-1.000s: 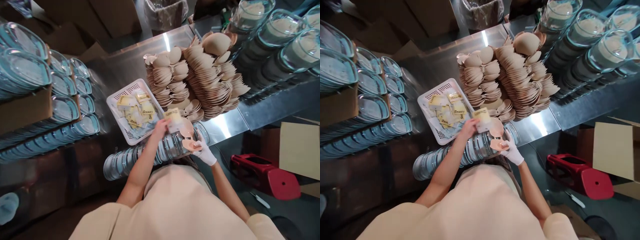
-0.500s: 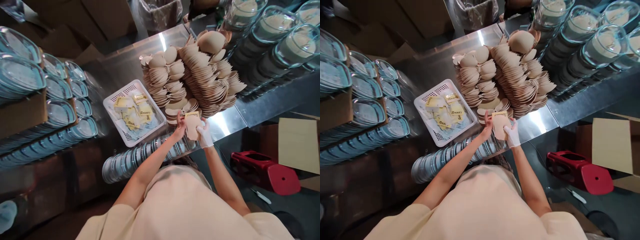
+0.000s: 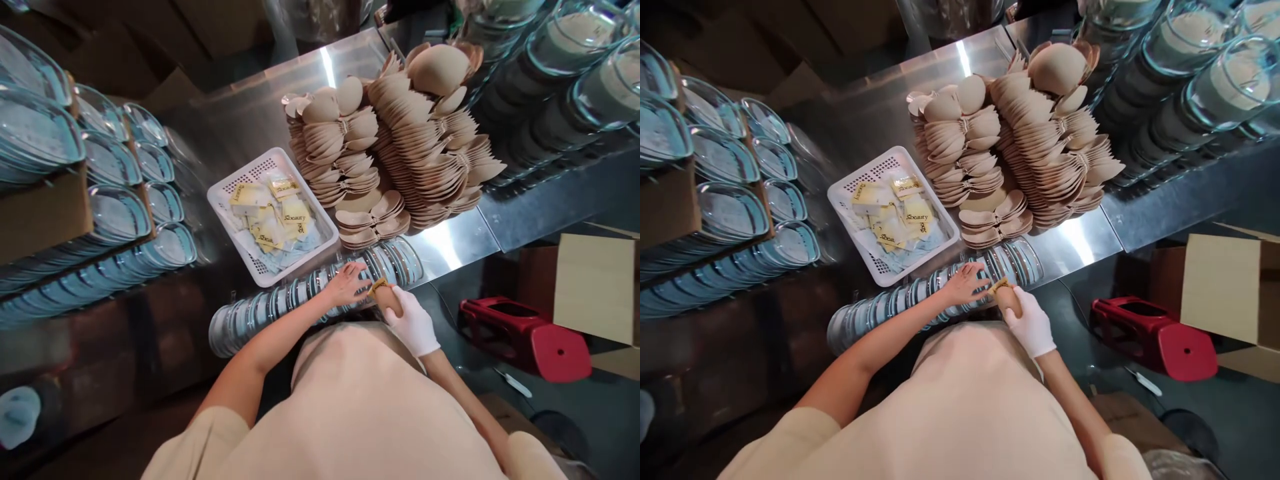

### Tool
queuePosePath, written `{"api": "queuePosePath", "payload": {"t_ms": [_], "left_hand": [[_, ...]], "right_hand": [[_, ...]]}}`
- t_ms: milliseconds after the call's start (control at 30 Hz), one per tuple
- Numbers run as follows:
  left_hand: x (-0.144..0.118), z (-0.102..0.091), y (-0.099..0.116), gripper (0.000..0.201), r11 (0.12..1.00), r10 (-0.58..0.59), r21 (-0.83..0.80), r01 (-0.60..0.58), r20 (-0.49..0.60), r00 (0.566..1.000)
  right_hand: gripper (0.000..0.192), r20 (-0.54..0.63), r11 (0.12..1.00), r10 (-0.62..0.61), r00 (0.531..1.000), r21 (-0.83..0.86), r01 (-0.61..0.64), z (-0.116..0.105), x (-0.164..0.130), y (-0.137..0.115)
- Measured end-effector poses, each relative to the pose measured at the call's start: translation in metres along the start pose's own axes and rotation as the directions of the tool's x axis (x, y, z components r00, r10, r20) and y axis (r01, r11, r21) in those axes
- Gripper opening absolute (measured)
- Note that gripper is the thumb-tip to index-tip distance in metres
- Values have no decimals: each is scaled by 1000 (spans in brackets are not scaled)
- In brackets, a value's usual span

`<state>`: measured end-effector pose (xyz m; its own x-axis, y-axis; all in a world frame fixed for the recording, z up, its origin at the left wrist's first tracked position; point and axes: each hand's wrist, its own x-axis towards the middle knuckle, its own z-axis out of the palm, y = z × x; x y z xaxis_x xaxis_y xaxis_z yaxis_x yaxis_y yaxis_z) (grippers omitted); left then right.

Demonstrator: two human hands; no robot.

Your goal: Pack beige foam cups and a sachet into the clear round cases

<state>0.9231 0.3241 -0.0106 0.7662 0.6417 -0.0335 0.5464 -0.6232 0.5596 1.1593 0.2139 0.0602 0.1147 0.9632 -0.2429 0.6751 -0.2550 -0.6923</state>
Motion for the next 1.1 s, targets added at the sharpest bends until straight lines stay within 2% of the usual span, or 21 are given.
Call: {"api": "queuePosePath", "payload": {"t_ms": [100,267,333,400,500,567,600,667,733,800,867,967,1033,1100], "left_hand": [[1,-2,2,28,1000,-3,-1,3,9,1000],[3,-5,7,26,999,-36,-12,37,50,998],[4,-6,9,24,999,-37,-27,39,51,998],[5,-7,10,20,998,-39,-49,41,39,998],[6,-10,8,15,995,-39,-93,45,61,997],[8,-12,5,14,991,-47,-118,59,102,994],[8,-13,4,15,989,-57,-127,71,113,992],[9,-16,1,15,986,-76,-140,91,106,991],[10,-17,1,15,984,-79,-153,92,88,993],[9,-17,1,13,983,-73,-162,85,78,994],[9,-16,2,12,983,-64,-165,74,70,996],[9,-16,2,11,985,-45,-161,53,52,998],[9,-16,1,9,986,-40,-162,46,41,998],[8,-16,-1,10,984,-43,-172,48,28,999]], "right_hand": [[59,-16,995,-19,1000,-97,17,9,10,-12],[58,-40,996,18,999,-82,-21,-16,11,4],[58,-58,991,10,998,-131,-17,-19,6,2],[57,-41,974,-17,999,-225,8,-4,6,-10],[47,54,930,-68,996,-357,83,43,28,-34],[39,82,909,-142,987,-385,163,74,49,-37],[37,63,901,-199,978,-380,208,85,58,-33],[33,-40,889,-328,944,-350,295,93,68,-14],[30,-160,880,-411,897,-326,345,86,66,13],[20,-195,866,-448,873,-337,369,76,60,33],[12,-128,839,-469,874,-372,396,72,58,40],[13,-19,813,-459,888,-411,412,84,63,28],[15,13,814,-423,906,-433,387,91,66,20],[17,67,799,-439,896,-427,424,86,68,21]]}}
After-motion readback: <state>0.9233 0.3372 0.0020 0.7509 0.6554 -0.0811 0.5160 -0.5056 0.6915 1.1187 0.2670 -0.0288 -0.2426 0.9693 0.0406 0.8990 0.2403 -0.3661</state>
